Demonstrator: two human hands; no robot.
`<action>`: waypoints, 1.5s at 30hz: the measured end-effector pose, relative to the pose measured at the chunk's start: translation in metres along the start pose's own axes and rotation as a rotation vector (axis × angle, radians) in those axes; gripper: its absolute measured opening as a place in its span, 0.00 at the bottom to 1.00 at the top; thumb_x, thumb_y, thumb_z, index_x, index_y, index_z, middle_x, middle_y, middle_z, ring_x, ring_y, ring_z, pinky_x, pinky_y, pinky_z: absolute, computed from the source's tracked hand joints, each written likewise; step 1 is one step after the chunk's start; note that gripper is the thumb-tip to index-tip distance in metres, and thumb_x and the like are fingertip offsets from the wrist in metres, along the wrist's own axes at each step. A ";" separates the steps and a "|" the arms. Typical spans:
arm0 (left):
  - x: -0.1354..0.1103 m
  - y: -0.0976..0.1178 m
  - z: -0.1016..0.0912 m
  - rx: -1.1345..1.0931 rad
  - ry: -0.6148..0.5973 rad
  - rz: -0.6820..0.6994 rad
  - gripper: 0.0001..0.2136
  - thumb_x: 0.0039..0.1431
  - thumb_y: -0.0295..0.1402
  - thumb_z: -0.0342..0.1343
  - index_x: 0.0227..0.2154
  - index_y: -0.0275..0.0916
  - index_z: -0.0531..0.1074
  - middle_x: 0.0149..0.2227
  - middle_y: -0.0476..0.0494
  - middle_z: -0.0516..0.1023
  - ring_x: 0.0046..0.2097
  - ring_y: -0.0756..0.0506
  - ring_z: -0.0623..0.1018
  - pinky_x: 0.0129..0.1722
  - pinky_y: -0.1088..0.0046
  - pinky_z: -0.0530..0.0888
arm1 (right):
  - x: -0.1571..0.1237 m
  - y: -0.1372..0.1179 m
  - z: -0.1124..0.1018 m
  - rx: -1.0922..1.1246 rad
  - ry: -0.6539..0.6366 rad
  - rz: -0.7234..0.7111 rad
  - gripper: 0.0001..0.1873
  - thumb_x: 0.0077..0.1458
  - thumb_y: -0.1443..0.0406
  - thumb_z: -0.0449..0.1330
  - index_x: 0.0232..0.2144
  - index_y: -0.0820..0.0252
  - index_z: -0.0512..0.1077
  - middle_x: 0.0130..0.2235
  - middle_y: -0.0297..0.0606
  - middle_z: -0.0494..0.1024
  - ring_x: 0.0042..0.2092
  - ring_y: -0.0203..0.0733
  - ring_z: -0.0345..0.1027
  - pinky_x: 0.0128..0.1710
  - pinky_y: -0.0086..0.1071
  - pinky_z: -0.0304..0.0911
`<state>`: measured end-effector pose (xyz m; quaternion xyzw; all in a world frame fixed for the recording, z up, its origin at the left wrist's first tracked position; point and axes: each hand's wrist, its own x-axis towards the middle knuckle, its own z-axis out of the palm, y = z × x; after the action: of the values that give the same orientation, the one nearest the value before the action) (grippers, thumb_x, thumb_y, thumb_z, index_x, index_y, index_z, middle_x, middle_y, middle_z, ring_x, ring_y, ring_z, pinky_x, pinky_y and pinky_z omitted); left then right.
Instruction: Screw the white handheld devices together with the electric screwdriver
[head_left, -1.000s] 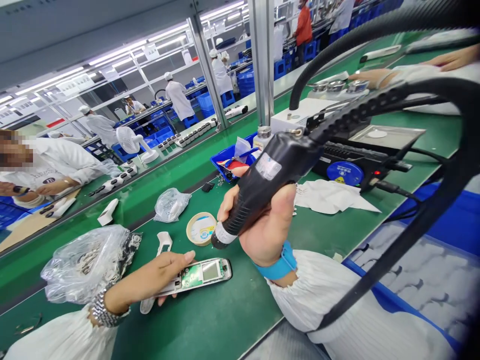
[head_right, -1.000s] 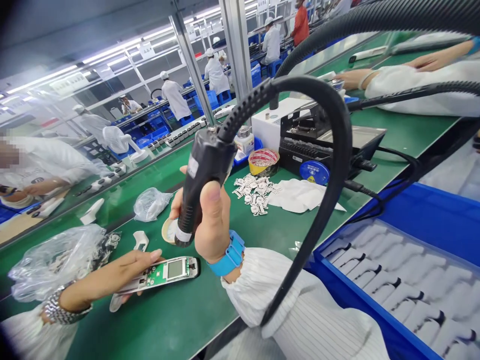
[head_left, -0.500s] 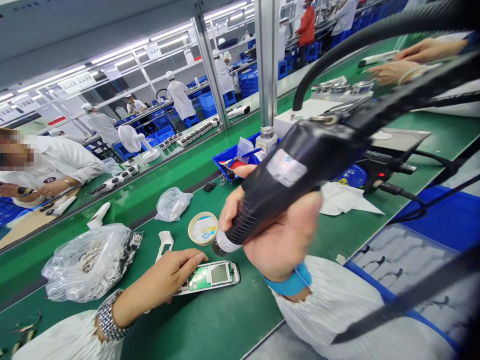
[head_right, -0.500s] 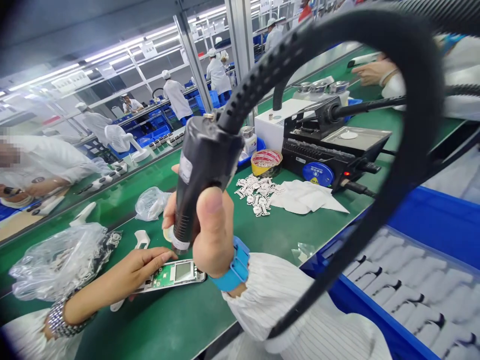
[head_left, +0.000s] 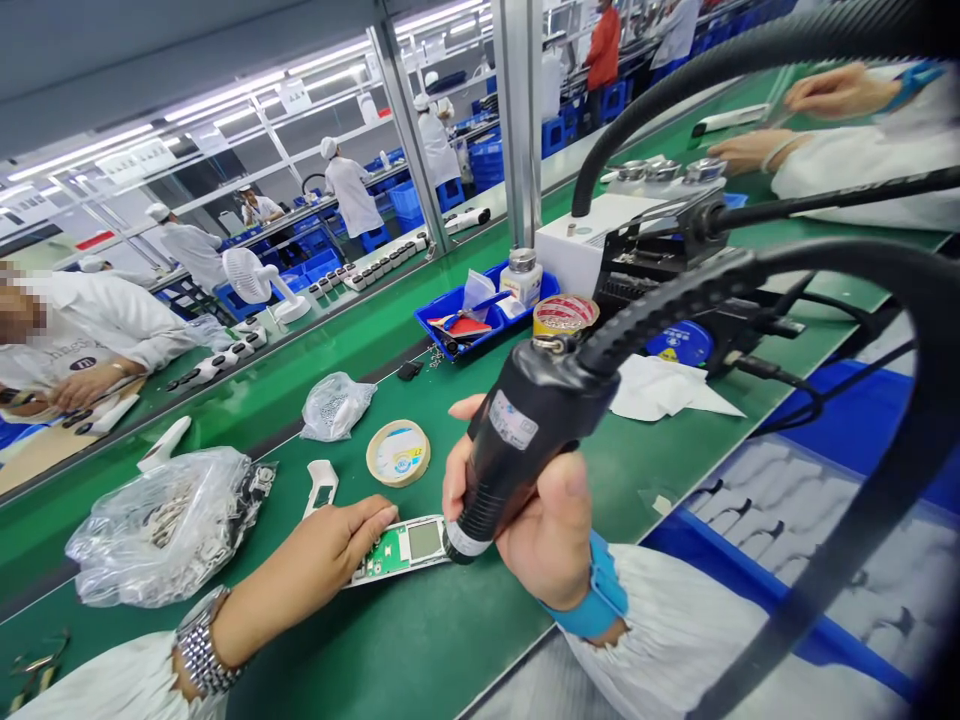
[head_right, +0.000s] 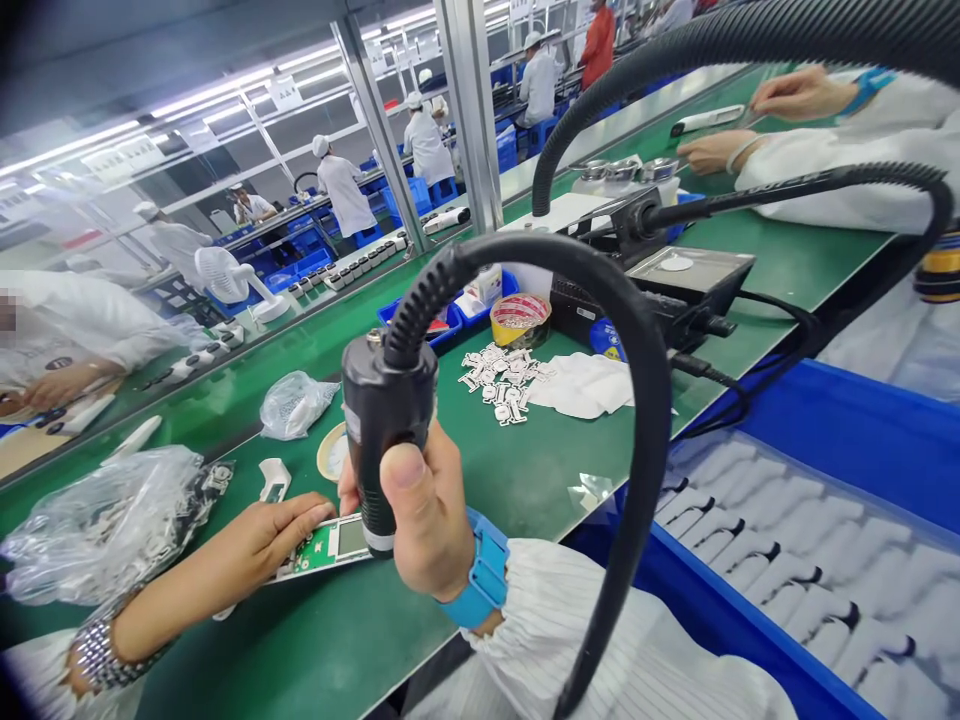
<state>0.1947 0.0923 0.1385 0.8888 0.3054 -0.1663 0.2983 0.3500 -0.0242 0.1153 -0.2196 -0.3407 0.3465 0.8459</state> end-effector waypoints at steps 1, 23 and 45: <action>-0.001 0.001 0.000 0.002 -0.001 -0.006 0.20 0.65 0.48 0.35 0.36 0.42 0.67 0.23 0.54 0.61 0.25 0.50 0.63 0.26 0.75 0.56 | 0.000 0.000 0.000 0.003 0.001 0.003 0.28 0.54 0.43 0.50 0.45 0.56 0.69 0.25 0.34 0.69 0.23 0.36 0.62 0.21 0.31 0.58; 0.001 -0.015 0.006 0.078 0.081 0.049 0.20 0.64 0.46 0.34 0.33 0.42 0.68 0.21 0.52 0.65 0.25 0.48 0.68 0.29 0.75 0.64 | -0.002 0.006 0.000 -0.035 -0.200 0.138 0.19 0.52 0.47 0.55 0.29 0.56 0.61 0.21 0.27 0.54 0.21 0.33 0.49 0.21 0.30 0.54; 0.000 0.000 -0.001 0.141 0.035 0.016 0.20 0.65 0.46 0.33 0.33 0.42 0.67 0.20 0.55 0.58 0.24 0.49 0.63 0.28 0.74 0.58 | -0.005 -0.006 0.007 0.032 -0.139 0.018 0.26 0.48 0.42 0.56 0.33 0.58 0.65 0.22 0.31 0.65 0.22 0.35 0.59 0.20 0.29 0.57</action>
<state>0.1945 0.0931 0.1391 0.9128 0.2911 -0.1695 0.2310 0.3453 -0.0312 0.1218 -0.1845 -0.3913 0.3737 0.8204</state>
